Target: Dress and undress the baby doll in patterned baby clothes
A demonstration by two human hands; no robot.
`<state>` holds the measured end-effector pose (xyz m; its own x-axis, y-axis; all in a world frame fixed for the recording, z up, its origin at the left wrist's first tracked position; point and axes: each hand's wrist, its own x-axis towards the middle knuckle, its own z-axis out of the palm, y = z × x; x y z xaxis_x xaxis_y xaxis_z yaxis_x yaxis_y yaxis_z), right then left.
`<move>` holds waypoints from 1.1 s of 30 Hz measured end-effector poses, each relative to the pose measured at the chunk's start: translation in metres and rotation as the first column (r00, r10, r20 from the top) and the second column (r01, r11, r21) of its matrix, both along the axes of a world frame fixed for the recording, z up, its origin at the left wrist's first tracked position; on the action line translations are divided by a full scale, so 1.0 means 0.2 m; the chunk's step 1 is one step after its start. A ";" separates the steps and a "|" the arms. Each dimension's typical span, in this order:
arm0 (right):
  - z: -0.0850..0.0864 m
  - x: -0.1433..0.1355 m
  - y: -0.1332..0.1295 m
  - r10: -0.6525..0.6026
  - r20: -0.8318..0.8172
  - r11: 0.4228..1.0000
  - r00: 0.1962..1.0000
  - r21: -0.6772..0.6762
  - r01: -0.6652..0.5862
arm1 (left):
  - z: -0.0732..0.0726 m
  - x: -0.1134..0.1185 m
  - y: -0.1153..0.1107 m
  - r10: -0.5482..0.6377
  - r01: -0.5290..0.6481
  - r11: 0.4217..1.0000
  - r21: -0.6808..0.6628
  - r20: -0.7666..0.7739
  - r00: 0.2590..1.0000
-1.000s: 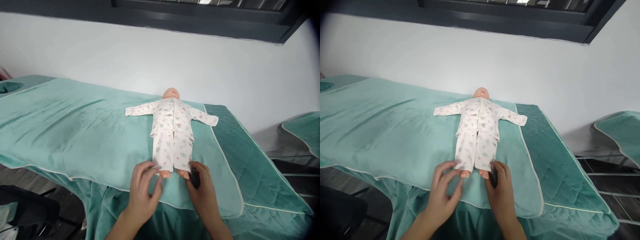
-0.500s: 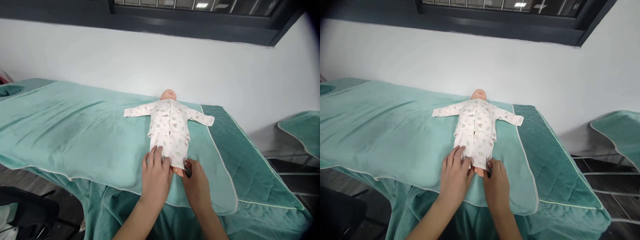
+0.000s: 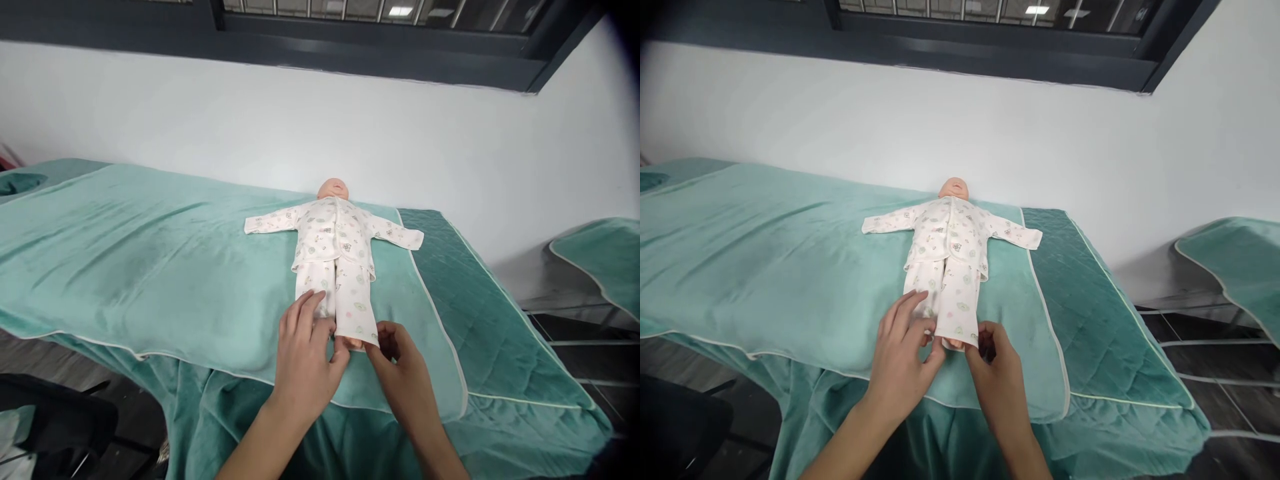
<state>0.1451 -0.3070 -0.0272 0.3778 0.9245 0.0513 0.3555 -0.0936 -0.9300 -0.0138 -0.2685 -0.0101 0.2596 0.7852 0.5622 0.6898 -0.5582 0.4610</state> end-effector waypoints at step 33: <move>-0.17 0.02 -0.06 0.043 0.220 0.999 0.975 0.004 -0.045 | -0.19 -0.21 -0.04 -0.055 0.055 0.998 0.035 -0.002 0.998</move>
<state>0.1498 -0.3187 -0.0614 0.3155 0.9389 0.1373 0.5548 -0.0651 -0.8294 -0.0559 -0.2759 -0.0488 0.3028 0.7495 0.5887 0.6581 -0.6112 0.4396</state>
